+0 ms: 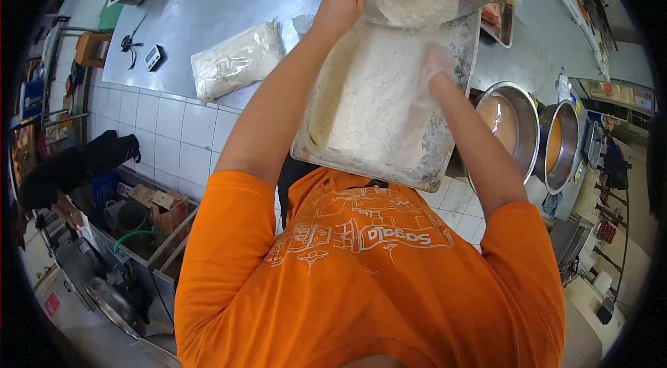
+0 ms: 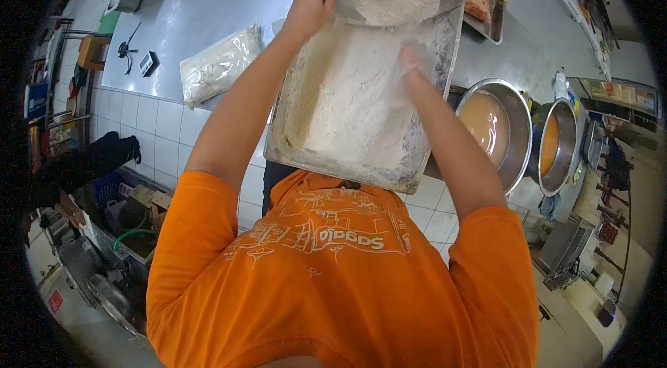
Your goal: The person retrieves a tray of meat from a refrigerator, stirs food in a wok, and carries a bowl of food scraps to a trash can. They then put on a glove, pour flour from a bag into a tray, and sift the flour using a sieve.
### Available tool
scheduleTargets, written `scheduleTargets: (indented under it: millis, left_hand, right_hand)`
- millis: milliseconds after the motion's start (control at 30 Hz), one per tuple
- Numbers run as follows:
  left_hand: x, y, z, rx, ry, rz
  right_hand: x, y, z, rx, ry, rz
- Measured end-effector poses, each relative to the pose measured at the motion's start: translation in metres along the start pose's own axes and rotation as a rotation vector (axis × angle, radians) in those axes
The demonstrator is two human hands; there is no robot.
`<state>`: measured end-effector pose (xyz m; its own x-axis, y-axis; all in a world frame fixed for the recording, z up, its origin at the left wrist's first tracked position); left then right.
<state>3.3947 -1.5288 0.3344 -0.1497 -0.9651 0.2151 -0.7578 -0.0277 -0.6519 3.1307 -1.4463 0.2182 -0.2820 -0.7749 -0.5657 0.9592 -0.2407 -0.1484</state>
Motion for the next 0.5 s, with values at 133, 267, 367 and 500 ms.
scheduleTargets:
  millis: [133, 267, 367, 500]
  left_hand:
    - [0.0, 0.0, -0.001, 0.006, -0.001, 0.014]
    - [-0.004, -0.005, -0.004, 0.009, 0.0, -0.067]
    - [-0.008, -0.01, -0.014, -0.048, -0.018, -0.001]
    - [-0.005, -0.012, -0.014, -0.009, -0.008, -0.001]
  right_hand:
    - [-0.01, 0.034, -0.027, -1.086, -0.28, -0.296]
    - [-0.073, 0.085, -0.056, -1.108, -0.397, 0.146]
    - [-0.117, 0.097, -0.066, -0.797, -0.405, 0.578]
    - [-0.019, 0.079, -0.022, -0.901, -0.748, -0.013]
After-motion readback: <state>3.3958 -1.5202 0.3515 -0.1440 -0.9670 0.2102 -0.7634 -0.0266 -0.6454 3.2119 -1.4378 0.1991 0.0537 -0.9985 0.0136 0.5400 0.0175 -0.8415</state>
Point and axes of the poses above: each hand's wrist, its own x-axis towards the middle knuckle, its own y-axis out of the palm, z = x × y, the point moved 7 cm from there along x, towards the middle knuckle, and after that the axes turned 4 degrees about z, right-handed, at the moved point
